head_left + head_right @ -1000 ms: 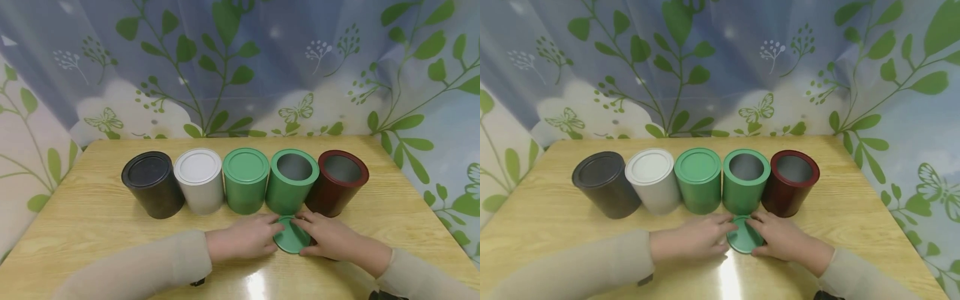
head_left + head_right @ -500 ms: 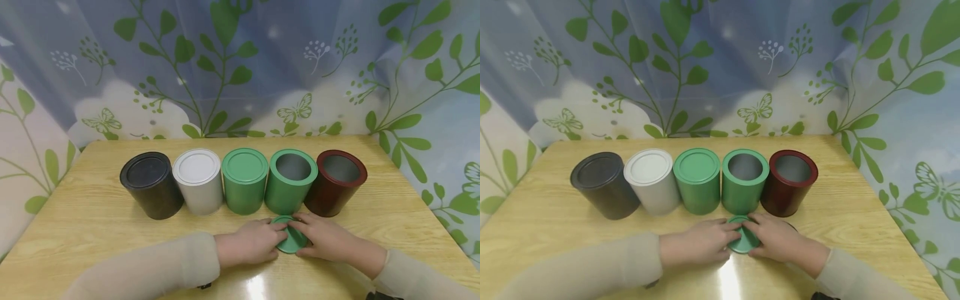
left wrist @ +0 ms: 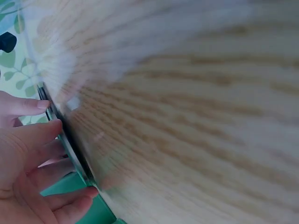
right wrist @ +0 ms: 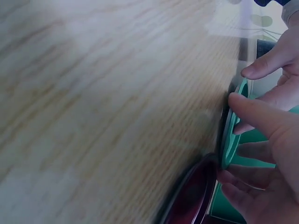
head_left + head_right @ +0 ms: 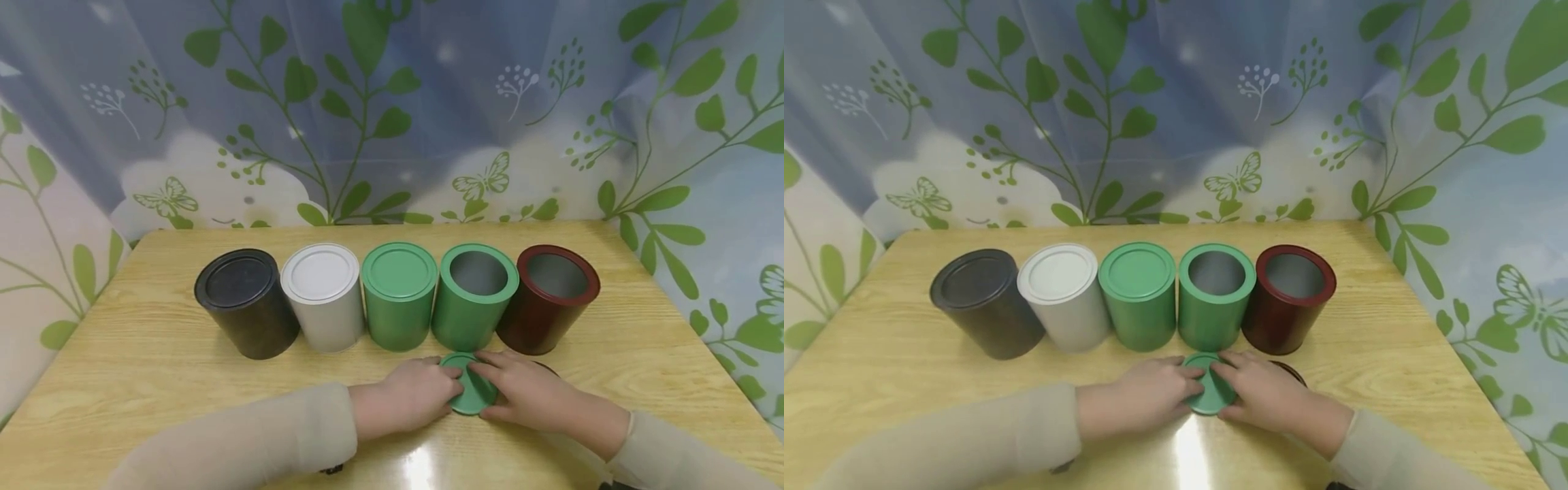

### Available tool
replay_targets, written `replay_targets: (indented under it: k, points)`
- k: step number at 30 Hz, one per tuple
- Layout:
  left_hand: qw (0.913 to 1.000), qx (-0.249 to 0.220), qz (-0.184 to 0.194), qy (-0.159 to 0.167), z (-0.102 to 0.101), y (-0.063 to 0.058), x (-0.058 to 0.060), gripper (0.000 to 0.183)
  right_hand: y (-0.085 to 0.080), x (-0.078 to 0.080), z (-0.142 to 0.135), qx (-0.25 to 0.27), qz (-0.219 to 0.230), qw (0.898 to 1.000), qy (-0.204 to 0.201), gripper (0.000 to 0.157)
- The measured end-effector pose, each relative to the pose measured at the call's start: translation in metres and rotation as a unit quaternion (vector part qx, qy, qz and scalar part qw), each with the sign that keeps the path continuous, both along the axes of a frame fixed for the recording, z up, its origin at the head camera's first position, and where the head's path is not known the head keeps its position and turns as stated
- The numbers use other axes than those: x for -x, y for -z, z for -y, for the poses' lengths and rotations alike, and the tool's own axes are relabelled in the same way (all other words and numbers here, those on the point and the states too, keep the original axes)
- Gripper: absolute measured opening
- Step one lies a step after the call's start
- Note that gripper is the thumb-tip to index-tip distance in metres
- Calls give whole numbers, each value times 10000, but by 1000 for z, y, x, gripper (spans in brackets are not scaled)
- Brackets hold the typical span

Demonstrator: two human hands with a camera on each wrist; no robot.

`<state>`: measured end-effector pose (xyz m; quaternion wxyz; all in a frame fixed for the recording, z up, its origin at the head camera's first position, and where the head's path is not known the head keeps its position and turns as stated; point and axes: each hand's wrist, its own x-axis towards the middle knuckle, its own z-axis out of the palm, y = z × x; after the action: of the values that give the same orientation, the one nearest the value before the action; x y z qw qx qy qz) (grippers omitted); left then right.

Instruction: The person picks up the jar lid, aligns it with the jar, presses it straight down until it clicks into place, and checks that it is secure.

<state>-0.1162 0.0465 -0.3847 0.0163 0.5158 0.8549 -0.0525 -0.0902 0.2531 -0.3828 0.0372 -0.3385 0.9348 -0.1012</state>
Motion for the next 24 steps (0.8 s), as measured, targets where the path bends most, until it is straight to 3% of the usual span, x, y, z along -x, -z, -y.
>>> replay_targets:
  k: [7, 13, 15, 17, 21, 24]
  points:
    - [9964, -124, -419, 725, 7, -1, 0, 20, -7, 1, -7, 476, 1067, 9930, 164, 67]
    - [9934, -478, -501, 917, 13, -1, -2, 25, -8, 1, -11, 730, 1303, 9888, 13, 69]
    - [9930, -697, -383, 873, 15, -1, -3, 25, -9, 0, -12, 761, 1293, 9887, -62, 69]
    - [9925, -1026, -1, 669, 18, -4, -5, 26, -11, -2, -12, 795, 1287, 9884, -134, 68]
    - [9825, -1694, 680, 375, 24, -12, -7, 27, -20, -4, -13, 1014, 1347, 9855, -183, 67]
    - [9754, -1995, 905, 261, 27, -21, -6, 28, -31, -5, -14, 1240, 1319, 9833, -178, 65]
